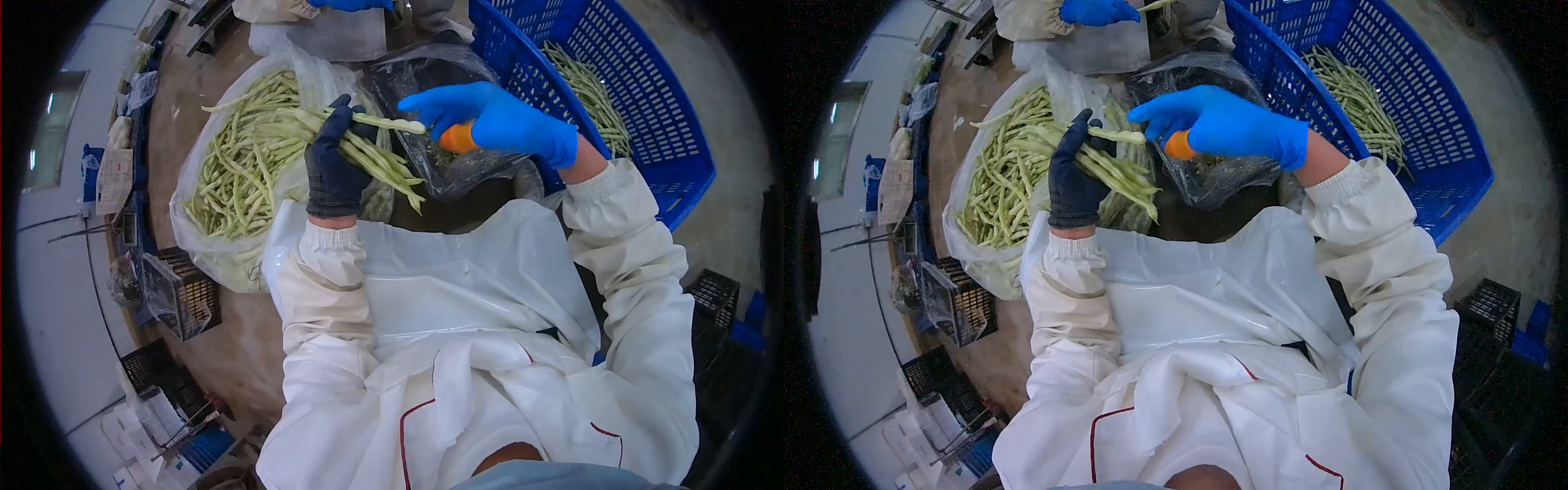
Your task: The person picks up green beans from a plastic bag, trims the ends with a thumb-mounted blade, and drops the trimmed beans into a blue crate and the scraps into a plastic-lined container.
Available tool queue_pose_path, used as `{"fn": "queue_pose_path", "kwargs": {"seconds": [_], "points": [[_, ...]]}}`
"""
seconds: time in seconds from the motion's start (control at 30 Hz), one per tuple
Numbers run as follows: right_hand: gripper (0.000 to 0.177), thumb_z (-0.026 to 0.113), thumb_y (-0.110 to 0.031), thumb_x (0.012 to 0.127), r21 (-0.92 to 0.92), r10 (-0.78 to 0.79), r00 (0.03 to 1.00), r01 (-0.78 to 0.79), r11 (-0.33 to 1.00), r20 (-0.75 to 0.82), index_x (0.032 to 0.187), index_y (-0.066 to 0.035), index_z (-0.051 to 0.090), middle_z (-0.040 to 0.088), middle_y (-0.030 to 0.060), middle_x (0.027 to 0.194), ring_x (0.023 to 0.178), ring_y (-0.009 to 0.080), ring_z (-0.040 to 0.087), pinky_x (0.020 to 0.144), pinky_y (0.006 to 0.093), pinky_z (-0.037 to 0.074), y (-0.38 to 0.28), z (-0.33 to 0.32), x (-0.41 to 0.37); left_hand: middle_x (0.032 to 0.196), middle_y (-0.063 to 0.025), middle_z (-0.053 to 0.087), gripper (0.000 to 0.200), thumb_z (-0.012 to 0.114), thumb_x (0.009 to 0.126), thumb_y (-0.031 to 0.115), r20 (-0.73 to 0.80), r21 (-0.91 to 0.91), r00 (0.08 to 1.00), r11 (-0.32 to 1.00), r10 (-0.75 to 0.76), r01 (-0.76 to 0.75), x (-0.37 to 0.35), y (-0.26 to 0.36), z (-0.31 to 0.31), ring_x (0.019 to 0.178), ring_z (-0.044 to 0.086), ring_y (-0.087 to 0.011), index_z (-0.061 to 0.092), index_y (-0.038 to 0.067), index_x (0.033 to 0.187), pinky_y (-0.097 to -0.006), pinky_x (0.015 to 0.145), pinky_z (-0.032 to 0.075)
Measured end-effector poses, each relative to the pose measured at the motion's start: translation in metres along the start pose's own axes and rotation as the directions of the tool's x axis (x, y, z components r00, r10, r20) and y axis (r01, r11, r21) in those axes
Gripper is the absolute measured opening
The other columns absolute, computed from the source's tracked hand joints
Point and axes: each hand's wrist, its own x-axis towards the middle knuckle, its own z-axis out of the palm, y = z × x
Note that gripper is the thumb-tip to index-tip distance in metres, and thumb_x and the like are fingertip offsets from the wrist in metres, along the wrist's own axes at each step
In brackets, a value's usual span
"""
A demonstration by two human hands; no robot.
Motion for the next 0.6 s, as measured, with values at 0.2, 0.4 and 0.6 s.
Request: {"fn": "queue_pose_path", "kwargs": {"seconds": [0.2,0.4,0.6], "points": [[0.061,0.05,0.014,0.073,-0.551,0.032,0.977,-0.146,0.822,-0.211,0.129,-0.008,0.055,0.064,0.0075,0.109,0.089,0.0177,0.06,0.082,0.0286,0.049,0.001,0.016,0.004,0.085,-0.008,0.061,0.023,0.061,0.089,0.011,-0.174,0.057,0.981,0.996,0.083,-0.075,0.002,-0.008,0.001,0.074,0.061,-0.0161,0.061,0.002,0.109,-0.0336,0.077,0.055],[0.057,0.053,0.009,0.073,-0.507,-0.213,0.941,0.053,0.86,-0.262,0.126,-0.01,0.056,0.066,0.0125,0.101,0.086,0.021,0.063,0.08,0.0312,0.05,0.026,-0.006,0.002,0.071,-0.0047,0.059,0.01,0.061,0.088,0.011,-0.225,-0.073,0.974,0.997,0.015,-0.032,0.003,0.004,-0.003,0.066,0.061,-0.0163,0.062,0.003,0.095,-0.0348,0.075,0.056],[0.042,0.058,-0.004,0.081,-0.355,0.024,0.958,-0.129,0.926,-0.286,0.122,-0.011,0.06,0.067,0.0148,0.101,0.086,0.0242,0.065,0.078,0.035,0.051,0.007,0.026,0.006,0.082,-0.0082,0.06,0.016,0.06,0.089,0.012,-0.293,0.015,0.956,1.0,0.005,-0.001,-0.002,-0.007,0.012,0.075,0.062,-0.0193,0.063,0.002,0.102,-0.0368,0.079,0.056]]}}
